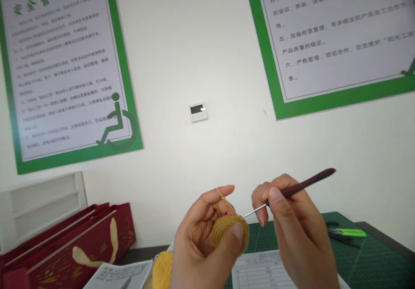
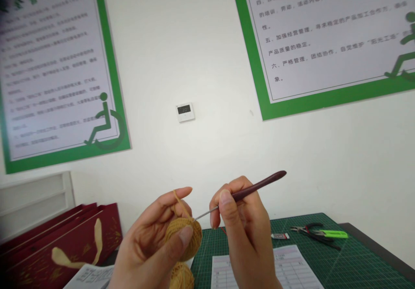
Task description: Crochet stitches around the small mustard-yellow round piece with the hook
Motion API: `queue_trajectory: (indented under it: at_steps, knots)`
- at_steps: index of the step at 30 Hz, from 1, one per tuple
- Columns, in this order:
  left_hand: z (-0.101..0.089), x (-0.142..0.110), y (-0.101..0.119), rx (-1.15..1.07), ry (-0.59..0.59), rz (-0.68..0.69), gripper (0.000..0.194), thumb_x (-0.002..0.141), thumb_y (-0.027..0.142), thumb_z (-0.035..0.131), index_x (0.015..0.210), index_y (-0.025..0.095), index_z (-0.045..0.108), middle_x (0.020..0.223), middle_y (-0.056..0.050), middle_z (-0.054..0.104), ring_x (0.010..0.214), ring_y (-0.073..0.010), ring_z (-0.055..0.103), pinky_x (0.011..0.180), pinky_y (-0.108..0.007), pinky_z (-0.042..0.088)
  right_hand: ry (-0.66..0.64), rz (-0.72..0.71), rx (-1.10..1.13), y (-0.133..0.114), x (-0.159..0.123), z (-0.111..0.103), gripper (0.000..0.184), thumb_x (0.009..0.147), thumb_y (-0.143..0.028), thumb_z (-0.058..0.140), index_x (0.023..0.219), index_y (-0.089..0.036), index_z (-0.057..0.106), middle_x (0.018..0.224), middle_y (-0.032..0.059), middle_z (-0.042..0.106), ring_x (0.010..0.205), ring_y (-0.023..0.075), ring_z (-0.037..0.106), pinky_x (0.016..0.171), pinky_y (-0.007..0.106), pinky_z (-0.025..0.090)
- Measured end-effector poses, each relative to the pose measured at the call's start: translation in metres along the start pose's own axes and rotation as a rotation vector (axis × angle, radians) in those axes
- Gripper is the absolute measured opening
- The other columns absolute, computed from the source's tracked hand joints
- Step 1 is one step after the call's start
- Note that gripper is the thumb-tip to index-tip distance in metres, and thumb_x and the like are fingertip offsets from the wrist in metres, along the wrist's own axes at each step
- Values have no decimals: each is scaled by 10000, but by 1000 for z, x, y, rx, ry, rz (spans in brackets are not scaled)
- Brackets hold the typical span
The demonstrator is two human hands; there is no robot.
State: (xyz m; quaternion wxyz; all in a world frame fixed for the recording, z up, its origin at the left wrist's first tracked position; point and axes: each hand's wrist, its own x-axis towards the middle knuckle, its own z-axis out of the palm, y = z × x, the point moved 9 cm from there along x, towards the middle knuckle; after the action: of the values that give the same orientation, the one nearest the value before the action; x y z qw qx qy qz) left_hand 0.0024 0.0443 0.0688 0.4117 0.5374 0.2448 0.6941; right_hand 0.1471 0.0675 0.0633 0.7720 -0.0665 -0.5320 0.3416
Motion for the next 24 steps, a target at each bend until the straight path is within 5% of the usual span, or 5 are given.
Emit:
queue_trajectory:
  at_steps: [6,15,24]
  knots:
    - [1,-1,-2,-14,-24,-27,347,713,199,872,1049,232,795,737,5,620,604,-84,550,538,-177,446,-24,110,92,9,1,8,280,1003,-394,534,780,-225,546,677,-39,552,612,108,482,617,257,402]
    - [4,3,-4,-56,-25,-16,246,704,146,864,938,213,826,758,-40,766,717,-149,707,720,-232,560,6,692,615,63,-12,28,379,800,-449,750,630,-192,530,589,-53,411,580,108,380,610,257,412]
    - [1,2,-2,-7,21,-5,184,684,147,870,850,220,840,737,-39,757,697,-158,689,760,-269,582,76,734,705,76,-14,26,306,735,-389,815,691,-182,592,597,-63,416,568,100,378,597,249,412]
